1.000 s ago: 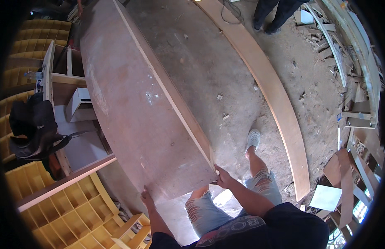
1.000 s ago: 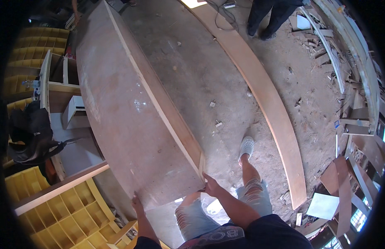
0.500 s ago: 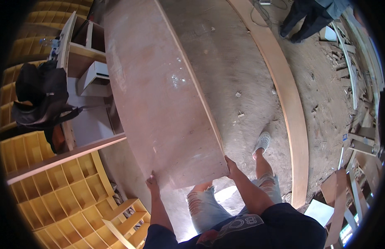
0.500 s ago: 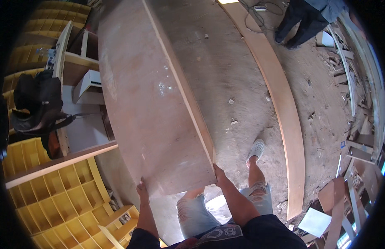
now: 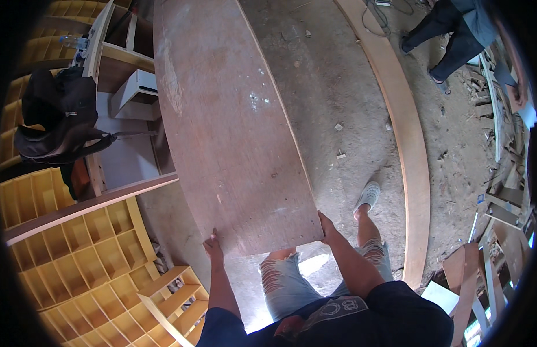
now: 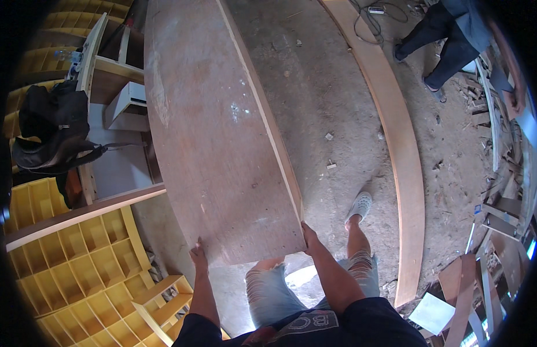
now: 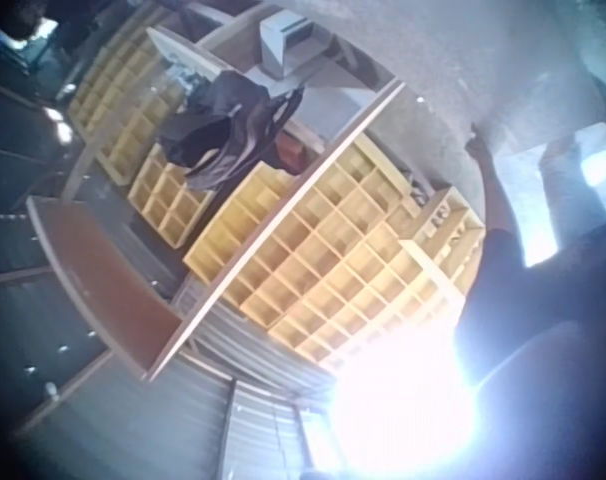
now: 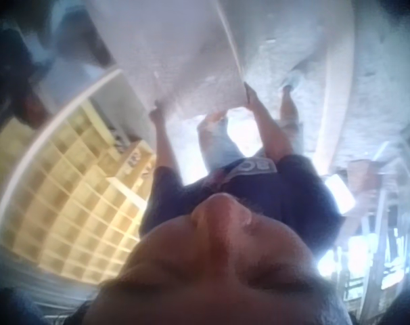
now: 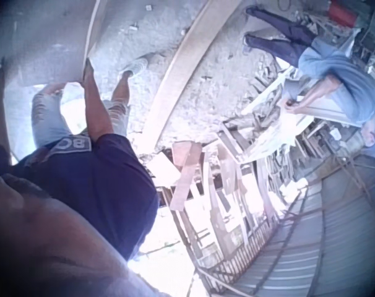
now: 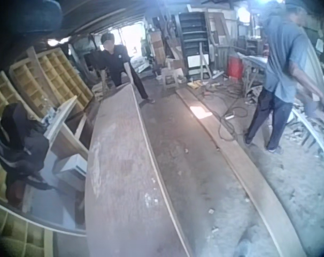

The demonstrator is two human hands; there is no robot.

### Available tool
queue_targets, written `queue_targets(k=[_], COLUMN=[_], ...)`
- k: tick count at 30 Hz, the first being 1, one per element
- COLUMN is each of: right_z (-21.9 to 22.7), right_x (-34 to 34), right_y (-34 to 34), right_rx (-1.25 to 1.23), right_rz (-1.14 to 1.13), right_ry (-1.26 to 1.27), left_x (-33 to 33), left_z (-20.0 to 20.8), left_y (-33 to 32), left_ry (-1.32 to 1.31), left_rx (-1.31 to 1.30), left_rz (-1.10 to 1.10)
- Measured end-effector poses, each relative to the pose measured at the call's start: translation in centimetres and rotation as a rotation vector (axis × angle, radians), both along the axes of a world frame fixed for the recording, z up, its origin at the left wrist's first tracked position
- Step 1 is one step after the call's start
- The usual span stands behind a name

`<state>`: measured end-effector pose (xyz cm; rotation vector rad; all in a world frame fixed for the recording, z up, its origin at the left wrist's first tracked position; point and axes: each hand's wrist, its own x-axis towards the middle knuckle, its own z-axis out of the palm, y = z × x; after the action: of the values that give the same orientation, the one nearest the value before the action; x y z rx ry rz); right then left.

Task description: The person attaches a back panel to a wooden cabinet frame by positioning the board and using a power drill to drive several screws through the panel into the frame.

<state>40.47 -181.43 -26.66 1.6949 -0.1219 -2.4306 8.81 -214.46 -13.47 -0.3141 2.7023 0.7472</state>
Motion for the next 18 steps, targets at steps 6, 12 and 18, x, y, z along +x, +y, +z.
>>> queue_targets(k=[6, 12, 18], right_z=[1.9, 1.9, 4.7], right_x=[-2.5, -0.9, -3.4], right_y=[0.1, 3.1, 1.5], right_rx=[-0.008, 0.041, 0.113], right_rz=[-0.005, 0.1, 0.138], right_ry=[0.129, 0.173, 0.147], left_x=[-2.0, 0.5, -1.1], left_z=[-0.2, 0.6, 4.3], left_y=[-3.9, 2.2, -3.1], left_ry=[0.061, -0.003, -0.269], left_rx=[0.151, 0.121, 0.004], left_rz=[0.012, 0.046, 0.065])
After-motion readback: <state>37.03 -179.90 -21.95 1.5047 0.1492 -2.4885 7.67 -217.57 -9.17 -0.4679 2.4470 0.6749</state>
